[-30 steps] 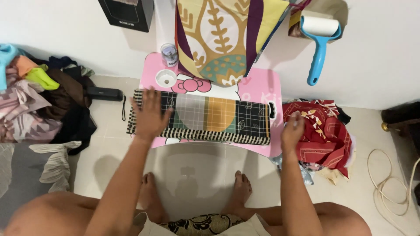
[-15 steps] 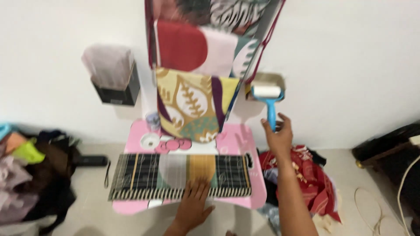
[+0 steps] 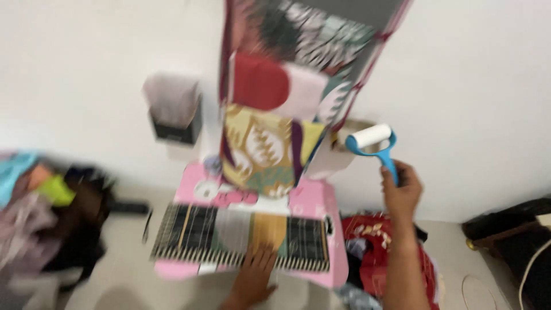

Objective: Folding a checkered piece of fabric on a small table and then using a lint roller to clean it.

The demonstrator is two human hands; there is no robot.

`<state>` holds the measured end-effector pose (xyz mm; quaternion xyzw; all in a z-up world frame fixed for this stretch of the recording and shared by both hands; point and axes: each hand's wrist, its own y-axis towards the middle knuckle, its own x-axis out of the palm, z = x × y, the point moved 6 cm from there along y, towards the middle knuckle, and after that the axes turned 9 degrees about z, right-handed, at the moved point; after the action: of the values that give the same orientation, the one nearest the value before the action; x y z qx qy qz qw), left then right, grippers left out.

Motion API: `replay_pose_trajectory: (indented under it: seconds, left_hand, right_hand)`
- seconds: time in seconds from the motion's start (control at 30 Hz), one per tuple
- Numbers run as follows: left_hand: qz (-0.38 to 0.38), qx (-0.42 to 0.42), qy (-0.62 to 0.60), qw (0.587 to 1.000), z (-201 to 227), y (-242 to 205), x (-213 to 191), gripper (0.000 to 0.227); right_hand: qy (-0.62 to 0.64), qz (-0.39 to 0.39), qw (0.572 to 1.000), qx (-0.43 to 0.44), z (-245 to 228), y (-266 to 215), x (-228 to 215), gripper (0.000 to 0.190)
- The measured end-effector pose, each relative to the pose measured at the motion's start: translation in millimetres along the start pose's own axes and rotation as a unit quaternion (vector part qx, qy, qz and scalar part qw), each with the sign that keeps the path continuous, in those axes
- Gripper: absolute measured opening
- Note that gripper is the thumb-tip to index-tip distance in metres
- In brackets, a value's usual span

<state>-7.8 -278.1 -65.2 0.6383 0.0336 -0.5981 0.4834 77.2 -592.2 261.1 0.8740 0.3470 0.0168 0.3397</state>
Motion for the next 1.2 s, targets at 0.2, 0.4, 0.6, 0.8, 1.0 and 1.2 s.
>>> replay_pose_trajectory:
  seconds: [0.2,0.4,0.6,0.8,1.0,1.2]
  left_hand:
    - [-0.026,-0.039,-0.007,0.999,8.4,7.7,-36.7,0.106]
    - [-0.112,-0.062,0.022,0.992,7.3,9.5,-42.0,0.113]
    - [-0.033,-0.082,-0.062,0.994,3.1,7.5,-43.8,0.110]
    - [-0.032,-0.089,-0.131,0.987,0.3,4.5,-38.1,0.096]
    - [-0.010,-0.099,-0.163,0.982,2.9,-5.5,-36.3,0.057]
    - [0.024,-0.067,-0.099,0.993,15.2,-3.5,-60.6,0.063]
  right_hand:
    - [-0.123,-0.280,0.952,0.009,-8.9,-81.7,51.4,0.030]
    - [-0.128,-0.451,0.883,0.030,32.4,-184.4,146.4,0.031]
    - [-0.186,-0.526,0.830,-0.004,-5.7,-214.0,217.4,0.042]
    - [-0.130,-0.553,0.816,-0.106,-39.6,-256.8,313.1,0.037]
    - [-0.129,-0.588,0.796,-0.064,-82.9,-297.2,365.4,0.026]
    - [-0.090,-0.558,0.821,-0.084,-60.9,-245.9,279.2,0.038]
